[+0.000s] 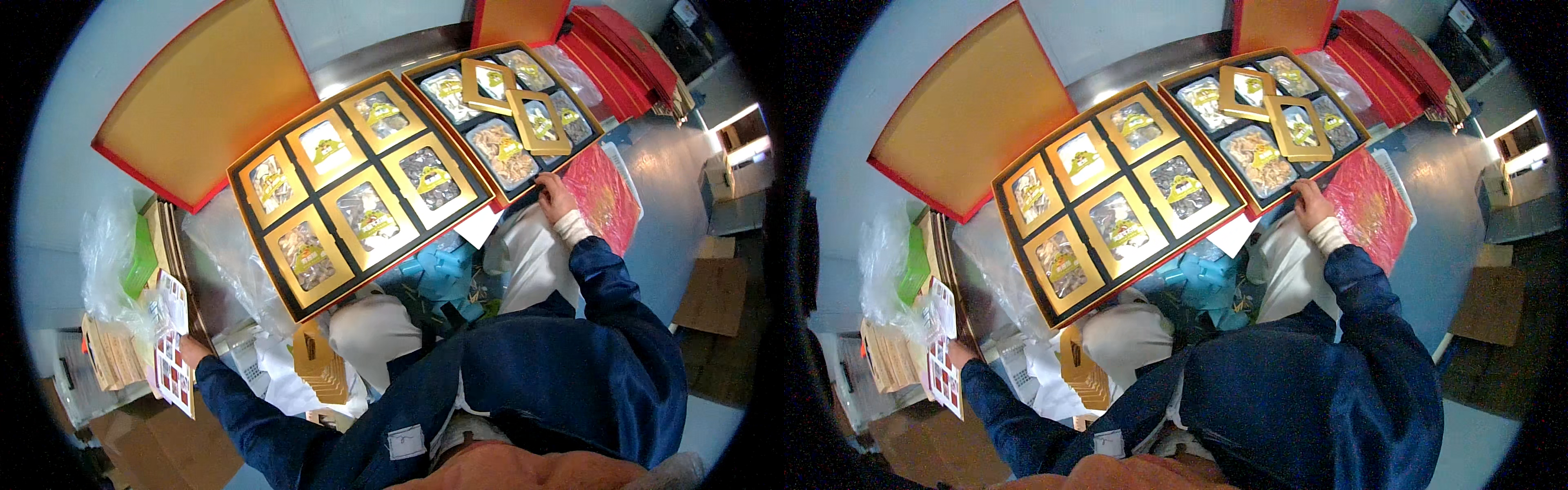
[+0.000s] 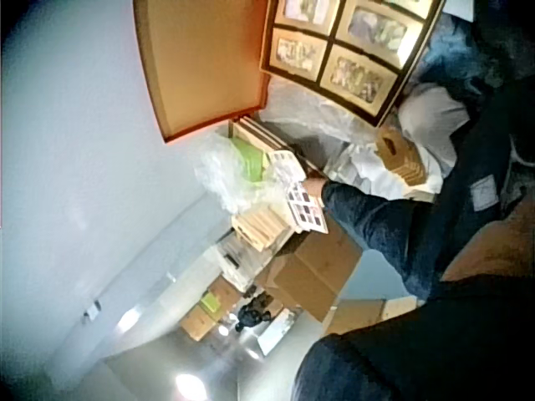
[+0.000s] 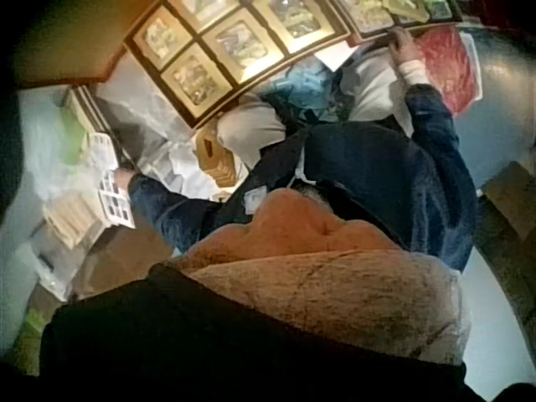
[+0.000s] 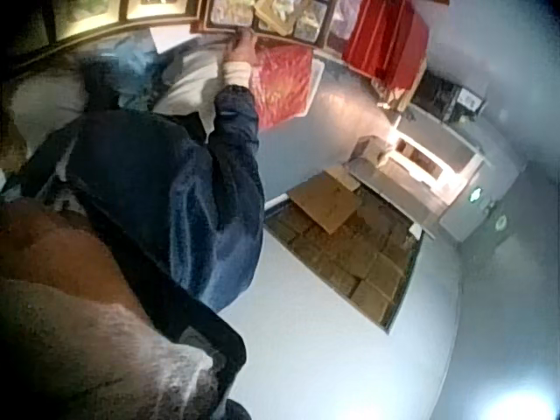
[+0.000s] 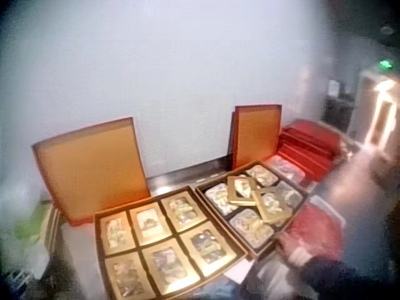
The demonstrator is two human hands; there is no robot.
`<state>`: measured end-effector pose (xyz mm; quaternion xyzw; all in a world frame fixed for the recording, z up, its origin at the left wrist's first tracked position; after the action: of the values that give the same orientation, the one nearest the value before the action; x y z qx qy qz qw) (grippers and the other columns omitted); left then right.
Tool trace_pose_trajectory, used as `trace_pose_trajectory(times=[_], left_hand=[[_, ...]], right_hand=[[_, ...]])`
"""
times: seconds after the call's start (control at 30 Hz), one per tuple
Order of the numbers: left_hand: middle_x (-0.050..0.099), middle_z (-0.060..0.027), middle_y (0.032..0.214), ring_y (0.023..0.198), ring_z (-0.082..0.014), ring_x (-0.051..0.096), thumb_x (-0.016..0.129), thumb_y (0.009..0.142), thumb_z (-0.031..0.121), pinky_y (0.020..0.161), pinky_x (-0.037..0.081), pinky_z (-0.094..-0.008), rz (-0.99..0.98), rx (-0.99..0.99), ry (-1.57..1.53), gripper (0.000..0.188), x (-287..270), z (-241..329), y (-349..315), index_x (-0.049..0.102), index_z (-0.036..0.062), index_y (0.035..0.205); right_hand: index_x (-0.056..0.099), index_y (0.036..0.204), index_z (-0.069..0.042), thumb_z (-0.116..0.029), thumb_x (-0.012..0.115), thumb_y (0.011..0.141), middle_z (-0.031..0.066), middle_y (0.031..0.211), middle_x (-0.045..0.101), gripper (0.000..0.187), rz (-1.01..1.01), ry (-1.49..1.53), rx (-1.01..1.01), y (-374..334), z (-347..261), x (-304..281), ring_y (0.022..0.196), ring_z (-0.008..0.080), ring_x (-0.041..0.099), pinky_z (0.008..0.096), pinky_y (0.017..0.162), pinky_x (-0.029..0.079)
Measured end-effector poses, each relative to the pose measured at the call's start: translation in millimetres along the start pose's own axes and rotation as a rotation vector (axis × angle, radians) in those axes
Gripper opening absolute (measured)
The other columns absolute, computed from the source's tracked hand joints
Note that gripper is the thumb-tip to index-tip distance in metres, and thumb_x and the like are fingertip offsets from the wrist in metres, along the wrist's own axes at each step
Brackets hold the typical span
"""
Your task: The person places small prepackaged food items into a red gift box, then closes the lid. The person repeats the process with a second box.
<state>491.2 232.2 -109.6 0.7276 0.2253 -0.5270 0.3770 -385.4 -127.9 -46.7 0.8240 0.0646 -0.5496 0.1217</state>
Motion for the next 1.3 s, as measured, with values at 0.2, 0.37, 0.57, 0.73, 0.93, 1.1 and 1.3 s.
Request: trace_pose_trajectory(times=[0.2,0.37,0.57,0.73,0.93,1.1,1.3], left_hand=[[0.063,-0.0212,0.101,0.097,-0.0348,0.060,0.050,0.086,0.006,0.086,0.047,-0.0417,-0.053,0.040,-0.076,0.020,-14,-30,16,0.061,-0.0005,0.101],[0.065,-0.0195,0.096,0.087,-0.0362,0.062,0.051,0.089,0.017,0.080,0.049,-0.0417,-0.258,-0.016,0.098,0.024,-42,3,8,0.062,-0.0005,0.100],[0.063,-0.0136,0.089,0.079,-0.0304,0.062,0.053,0.083,0.006,0.067,0.050,-0.0408,0.222,0.550,-0.017,0.021,-128,121,-2,0.061,0.0068,0.103],[0.056,-0.0106,0.080,0.074,-0.0278,0.055,0.052,0.082,0.005,0.063,0.045,-0.0385,0.266,1.059,-0.473,0.027,-213,300,-98,0.058,0.0050,0.109],[0.055,-0.0094,0.089,0.081,-0.0246,0.055,0.051,0.082,0.009,0.069,0.045,-0.0360,0.064,1.306,-0.552,0.026,-229,454,-186,0.055,0.0019,0.106],[0.051,-0.0090,0.083,0.079,-0.0245,0.053,0.051,0.080,0.008,0.069,0.045,-0.0355,-0.035,1.295,-0.584,0.019,-227,511,-205,0.055,0.0035,0.098],[0.051,-0.0098,0.082,0.081,-0.0261,0.054,0.051,0.080,0.008,0.069,0.046,-0.0359,-0.026,1.178,-0.655,0.013,-218,525,-202,0.056,0.0055,0.092]], right_hand=[[0.053,0.112,-0.008,-0.003,0.051,0.078,0.0121,0.121,0.052,0.034,0.012,0.051,-0.083,4,-5,2,0.107,0.0332,0.056,0.0370,0.087,0.048],[0.053,0.112,-0.007,0.000,0.051,0.077,0.0122,0.125,0.051,0.035,0.014,0.055,-0.086,-2,1,-12,0.111,0.0332,0.053,0.0367,0.091,0.046],[0.056,0.105,-0.003,0.004,0.052,0.078,0.0129,0.127,0.051,0.028,0.043,0.113,-0.094,-13,23,-6,0.109,0.0307,0.054,0.0347,0.091,0.046],[0.057,0.105,-0.003,0.003,0.051,0.080,0.0118,0.125,0.051,0.025,0.028,0.147,-0.104,-8,19,-1,0.098,0.0264,0.058,0.0313,0.082,0.048],[0.060,0.103,-0.007,-0.008,0.055,0.081,0.0105,0.116,0.057,0.022,0.076,0.114,-0.115,-17,26,-2,0.102,0.0316,0.058,0.0377,0.085,0.048],[0.060,0.101,-0.006,-0.009,0.056,0.082,0.0114,0.114,0.058,0.019,0.117,0.125,-0.115,-21,33,-8,0.100,0.0321,0.058,0.0382,0.083,0.049],[0.059,0.100,-0.005,-0.009,0.055,0.082,0.0125,0.111,0.059,0.018,0.113,0.226,-0.111,-21,43,-8,0.098,0.0328,0.059,0.0376,0.082,0.049]])
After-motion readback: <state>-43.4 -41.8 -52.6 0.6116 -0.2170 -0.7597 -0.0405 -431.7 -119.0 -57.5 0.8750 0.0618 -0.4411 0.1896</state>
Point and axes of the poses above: each hand's wrist, its own y-axis towards the middle knuckle, its own x-axis out of the palm, z = x × y, the point moved 2 cm from there along y, towards the middle knuckle
